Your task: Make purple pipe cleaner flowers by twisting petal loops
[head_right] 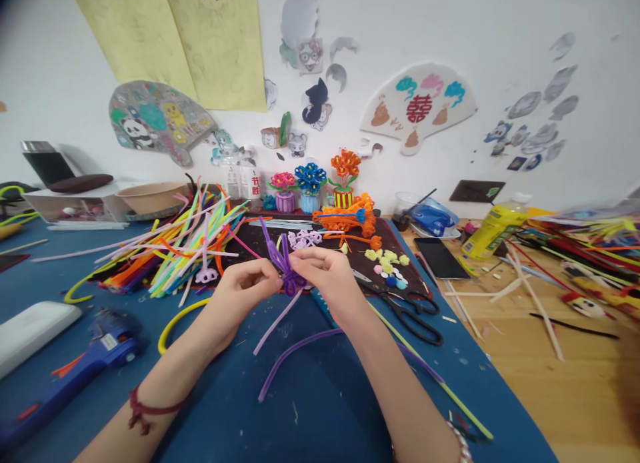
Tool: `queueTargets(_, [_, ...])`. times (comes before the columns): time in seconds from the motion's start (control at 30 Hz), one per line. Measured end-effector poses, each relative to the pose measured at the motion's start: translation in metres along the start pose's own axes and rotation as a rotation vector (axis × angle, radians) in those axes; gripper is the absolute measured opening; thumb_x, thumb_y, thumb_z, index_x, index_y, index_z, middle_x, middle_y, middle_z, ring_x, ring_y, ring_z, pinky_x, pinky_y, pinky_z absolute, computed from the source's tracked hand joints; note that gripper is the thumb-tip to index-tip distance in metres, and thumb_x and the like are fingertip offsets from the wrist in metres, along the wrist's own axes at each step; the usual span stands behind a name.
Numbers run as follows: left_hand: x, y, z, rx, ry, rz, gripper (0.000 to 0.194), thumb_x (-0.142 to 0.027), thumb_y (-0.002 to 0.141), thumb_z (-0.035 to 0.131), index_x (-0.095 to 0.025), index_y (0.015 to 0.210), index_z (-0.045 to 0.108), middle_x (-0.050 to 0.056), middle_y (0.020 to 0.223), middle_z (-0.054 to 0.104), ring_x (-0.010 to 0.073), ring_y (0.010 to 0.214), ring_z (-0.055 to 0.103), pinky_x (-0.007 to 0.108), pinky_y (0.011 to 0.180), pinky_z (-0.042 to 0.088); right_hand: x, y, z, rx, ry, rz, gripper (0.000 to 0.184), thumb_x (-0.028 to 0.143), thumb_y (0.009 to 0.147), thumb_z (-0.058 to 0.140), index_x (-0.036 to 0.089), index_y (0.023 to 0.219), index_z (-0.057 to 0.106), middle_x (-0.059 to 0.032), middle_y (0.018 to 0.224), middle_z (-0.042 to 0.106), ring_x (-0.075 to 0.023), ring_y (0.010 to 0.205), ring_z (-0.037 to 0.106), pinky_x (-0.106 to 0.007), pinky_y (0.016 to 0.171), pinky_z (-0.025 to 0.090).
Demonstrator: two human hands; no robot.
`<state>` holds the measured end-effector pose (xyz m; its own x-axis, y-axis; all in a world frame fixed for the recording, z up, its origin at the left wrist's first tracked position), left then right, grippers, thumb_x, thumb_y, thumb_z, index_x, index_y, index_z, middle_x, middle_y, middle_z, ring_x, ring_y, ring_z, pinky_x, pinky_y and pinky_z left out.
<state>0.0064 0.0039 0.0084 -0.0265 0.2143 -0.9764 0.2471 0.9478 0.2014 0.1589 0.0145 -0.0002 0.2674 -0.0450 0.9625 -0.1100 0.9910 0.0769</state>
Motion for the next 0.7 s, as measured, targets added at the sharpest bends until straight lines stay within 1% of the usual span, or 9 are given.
queueTargets(0.13, [-0.0025,-0.0011,-0.0008,-0.037,-0.024,-0.019,0.016,-0.022,0.07,0.063,-0.014,0.058,0.057,-0.004,0.056,0.05,0.0078,0.053,0.037,0.021,0.051,0.026,-0.0004,-0.0005,0.001,0.082,0.109,0.051,0.028,0.032,0.066,0.081,0.018,0.089,0.073,0.001,0.064,0.066,-0.0123,0.06,0.059,-0.027,0.063,0.049])
queueTargets(0.2, [-0.0044,-0.0022,-0.001,-0.052,-0.035,-0.035,0.016,-0.022,0.07,0.064,-0.014,0.058,0.056,-0.005,0.054,0.047,0.0071,0.051,0.033,0.021,0.049,0.023,-0.0007,-0.0006,0.001,0.113,0.119,0.054,0.033,0.024,0.063,0.083,0.02,0.094,0.073,0.0027,0.064,0.065,-0.011,0.061,0.06,-0.026,0.065,0.048])
queueTargets(0.3, [-0.0056,-0.003,-0.0013,-0.058,-0.05,-0.046,0.018,-0.023,0.069,0.064,-0.014,0.057,0.055,-0.006,0.052,0.043,0.0066,0.05,0.031,0.021,0.048,0.021,-0.0016,-0.0005,0.0004,0.117,0.091,0.04,0.042,0.016,0.057,0.085,0.021,0.097,0.072,0.0031,0.068,0.068,-0.0098,0.061,0.06,-0.023,0.065,0.046])
queueTargets(0.53, [-0.0066,-0.0021,-0.0016,-0.062,-0.052,-0.052,0.017,-0.021,0.067,0.063,-0.015,0.056,0.053,-0.006,0.052,0.043,0.0069,0.051,0.03,0.021,0.048,0.021,-0.0034,0.0001,0.0012,0.111,0.064,0.037,0.05,0.019,0.057,0.086,0.02,0.103,0.068,0.0027,0.067,0.067,-0.011,0.058,0.058,-0.025,0.061,0.045])
queueTargets(0.7, [-0.0092,-0.0032,-0.0011,-0.072,-0.044,-0.038,0.016,-0.019,0.067,0.062,-0.015,0.055,0.052,-0.006,0.054,0.043,0.0073,0.052,0.03,0.022,0.049,0.022,-0.0014,-0.0013,0.0027,0.11,0.058,0.013,0.054,0.021,0.059,0.085,0.021,0.109,0.065,0.005,0.063,0.063,-0.0109,0.058,0.056,-0.025,0.061,0.042])
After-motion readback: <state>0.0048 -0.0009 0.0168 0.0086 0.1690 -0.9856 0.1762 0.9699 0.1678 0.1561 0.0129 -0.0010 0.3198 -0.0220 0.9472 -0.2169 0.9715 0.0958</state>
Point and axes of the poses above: each hand's wrist, its own y-axis towards the middle knuckle, its own z-axis out of the palm, x = y × z, the point moved 2 cm from there along y, towards the middle knuckle
